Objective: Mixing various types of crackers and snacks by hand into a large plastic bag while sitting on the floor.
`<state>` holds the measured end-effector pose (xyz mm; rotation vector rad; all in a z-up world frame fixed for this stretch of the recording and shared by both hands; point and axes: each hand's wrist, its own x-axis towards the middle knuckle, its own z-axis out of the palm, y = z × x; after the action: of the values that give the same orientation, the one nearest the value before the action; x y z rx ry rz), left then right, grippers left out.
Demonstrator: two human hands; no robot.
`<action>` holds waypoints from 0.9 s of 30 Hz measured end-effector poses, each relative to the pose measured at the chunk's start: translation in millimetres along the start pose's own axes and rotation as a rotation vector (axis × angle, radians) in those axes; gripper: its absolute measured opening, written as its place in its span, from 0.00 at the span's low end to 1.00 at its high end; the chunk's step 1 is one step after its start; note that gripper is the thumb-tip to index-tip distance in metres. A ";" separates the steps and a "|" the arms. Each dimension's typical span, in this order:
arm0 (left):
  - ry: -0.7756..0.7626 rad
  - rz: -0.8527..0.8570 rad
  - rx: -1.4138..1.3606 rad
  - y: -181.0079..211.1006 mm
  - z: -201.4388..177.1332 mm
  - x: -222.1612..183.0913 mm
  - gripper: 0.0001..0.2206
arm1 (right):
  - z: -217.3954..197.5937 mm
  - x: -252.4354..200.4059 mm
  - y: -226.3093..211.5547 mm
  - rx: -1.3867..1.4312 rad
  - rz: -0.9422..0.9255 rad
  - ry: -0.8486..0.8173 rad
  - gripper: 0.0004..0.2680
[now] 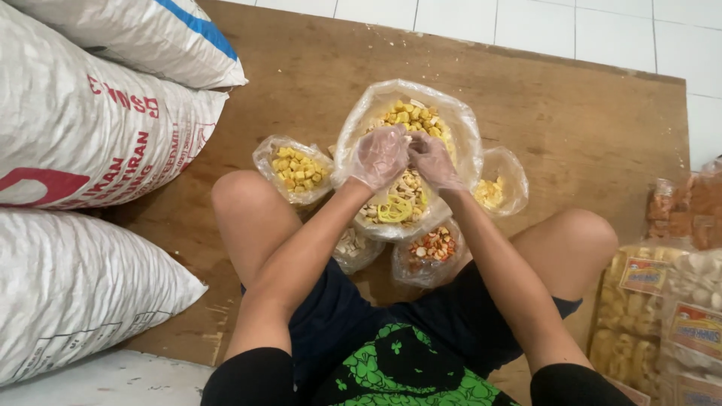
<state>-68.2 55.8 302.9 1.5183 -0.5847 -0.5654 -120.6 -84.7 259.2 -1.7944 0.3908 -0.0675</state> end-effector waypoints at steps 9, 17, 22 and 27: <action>0.133 0.063 0.732 -44.5 -4.7 15.3 0.04 | 6.7 -28.5 -24.9 0.299 -0.123 0.047 0.13; 0.143 0.068 0.732 -16.4 -27.0 -21.0 0.07 | 18.2 -47.3 -38.4 0.308 -0.204 0.020 0.11; 0.063 0.051 0.764 -46.8 -45.0 -30.1 0.09 | 26.3 -62.5 -49.1 0.221 -0.209 -0.024 0.11; -0.180 0.065 0.811 -1.9 -89.7 -66.6 0.09 | 36.7 -69.4 -55.8 -0.035 -0.270 -0.069 0.12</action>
<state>-57.8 167.0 303.3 2.2057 -1.0836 -0.4318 -164.0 -18.3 313.8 -1.8693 0.0992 -0.1889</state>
